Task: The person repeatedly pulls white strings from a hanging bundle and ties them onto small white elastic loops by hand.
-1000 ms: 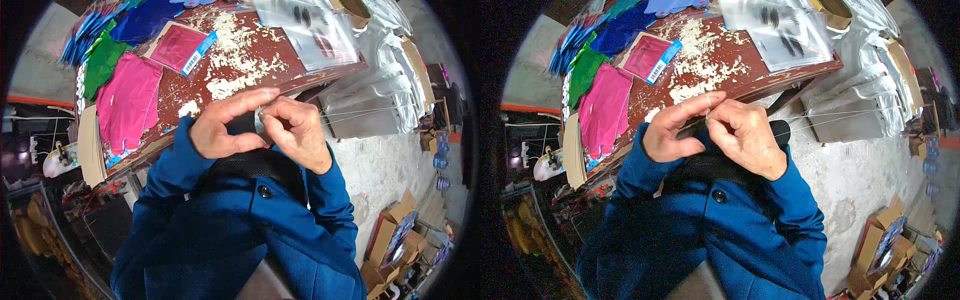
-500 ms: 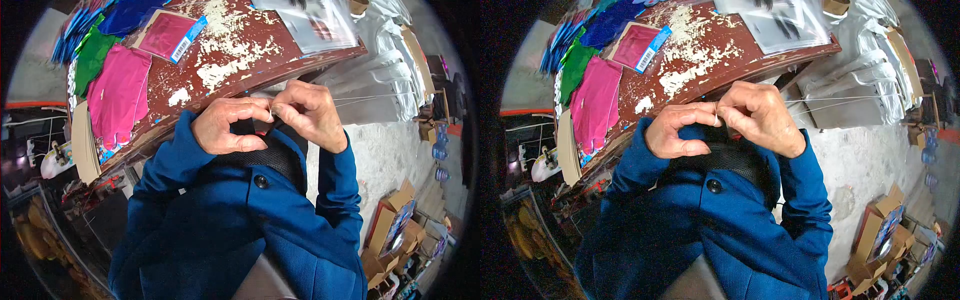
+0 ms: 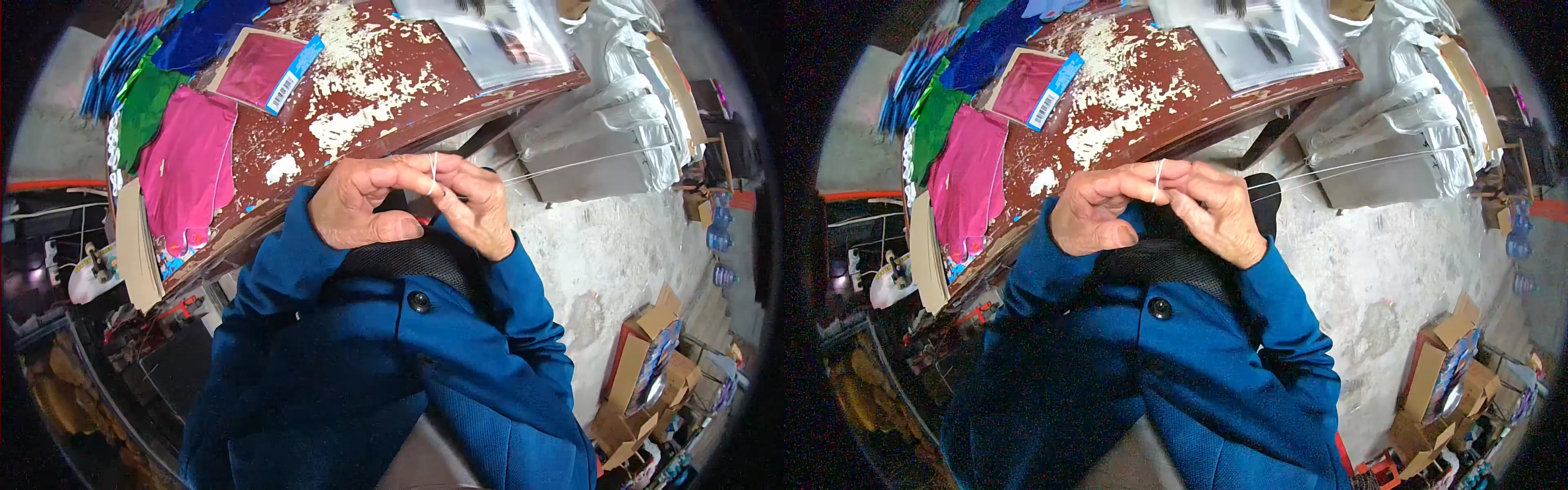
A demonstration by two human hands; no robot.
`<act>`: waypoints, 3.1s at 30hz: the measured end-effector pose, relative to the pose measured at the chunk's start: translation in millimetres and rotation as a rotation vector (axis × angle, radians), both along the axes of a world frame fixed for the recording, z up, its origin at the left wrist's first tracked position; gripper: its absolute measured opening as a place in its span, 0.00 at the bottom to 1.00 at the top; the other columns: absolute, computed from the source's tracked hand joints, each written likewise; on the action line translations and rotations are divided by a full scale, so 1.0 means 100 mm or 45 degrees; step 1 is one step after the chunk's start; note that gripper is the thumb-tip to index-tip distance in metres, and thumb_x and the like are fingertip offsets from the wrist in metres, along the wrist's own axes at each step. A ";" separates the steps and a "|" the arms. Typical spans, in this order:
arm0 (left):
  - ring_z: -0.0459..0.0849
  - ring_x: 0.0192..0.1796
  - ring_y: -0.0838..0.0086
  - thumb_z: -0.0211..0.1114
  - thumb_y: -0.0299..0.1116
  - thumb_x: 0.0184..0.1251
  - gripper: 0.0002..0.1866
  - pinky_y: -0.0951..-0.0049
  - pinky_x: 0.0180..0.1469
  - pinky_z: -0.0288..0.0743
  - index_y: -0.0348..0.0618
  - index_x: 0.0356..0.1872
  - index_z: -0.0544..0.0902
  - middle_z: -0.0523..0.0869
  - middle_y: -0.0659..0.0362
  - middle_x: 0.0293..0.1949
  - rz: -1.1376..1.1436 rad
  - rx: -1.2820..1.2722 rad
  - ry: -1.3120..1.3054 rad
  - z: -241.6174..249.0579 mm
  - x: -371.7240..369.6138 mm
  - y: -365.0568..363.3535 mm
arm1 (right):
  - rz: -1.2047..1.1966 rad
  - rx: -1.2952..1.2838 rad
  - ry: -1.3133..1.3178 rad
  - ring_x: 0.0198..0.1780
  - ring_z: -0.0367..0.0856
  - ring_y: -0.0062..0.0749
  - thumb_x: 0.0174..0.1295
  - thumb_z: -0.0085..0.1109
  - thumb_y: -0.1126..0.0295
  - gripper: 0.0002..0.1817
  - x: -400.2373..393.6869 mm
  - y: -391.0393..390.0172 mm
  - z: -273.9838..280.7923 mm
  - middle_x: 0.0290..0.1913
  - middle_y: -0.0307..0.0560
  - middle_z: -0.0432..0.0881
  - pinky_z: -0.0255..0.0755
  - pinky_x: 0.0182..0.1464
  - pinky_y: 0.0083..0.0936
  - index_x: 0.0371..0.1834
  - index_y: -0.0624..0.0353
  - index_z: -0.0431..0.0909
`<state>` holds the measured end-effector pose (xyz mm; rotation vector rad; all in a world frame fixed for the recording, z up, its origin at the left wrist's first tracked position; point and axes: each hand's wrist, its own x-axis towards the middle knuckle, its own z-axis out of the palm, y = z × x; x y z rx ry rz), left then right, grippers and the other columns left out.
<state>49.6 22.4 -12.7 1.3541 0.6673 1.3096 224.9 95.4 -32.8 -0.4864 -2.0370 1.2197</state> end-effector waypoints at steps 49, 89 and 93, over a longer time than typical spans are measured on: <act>0.69 0.62 0.53 0.78 0.55 0.36 0.41 0.60 0.59 0.65 0.37 0.50 0.76 0.70 0.40 0.60 -0.448 -0.207 -0.389 0.27 -0.40 -0.55 | 0.246 -0.232 0.228 0.23 0.64 0.37 0.57 0.54 0.75 0.01 -0.08 -0.29 0.16 0.26 0.43 0.68 0.62 0.29 0.26 0.32 0.60 0.75; 0.72 0.59 0.54 0.83 0.50 0.24 0.47 0.59 0.59 0.66 0.39 0.52 0.75 0.70 0.42 0.60 -0.263 -0.439 0.725 0.52 -0.65 -0.90 | 0.436 0.177 0.277 0.23 0.68 0.36 0.52 0.55 0.82 0.04 -0.37 -0.43 0.42 0.27 0.43 0.74 0.65 0.27 0.27 0.27 0.61 0.73; 0.72 0.58 0.53 0.83 0.49 0.26 0.47 0.59 0.59 0.65 0.38 0.53 0.74 0.71 0.43 0.59 -0.715 -0.315 -0.141 0.42 -0.81 -0.92 | 0.404 -0.332 0.397 0.22 0.70 0.41 0.50 0.56 0.78 0.04 -0.47 -0.44 0.27 0.24 0.44 0.74 0.65 0.25 0.30 0.21 0.61 0.72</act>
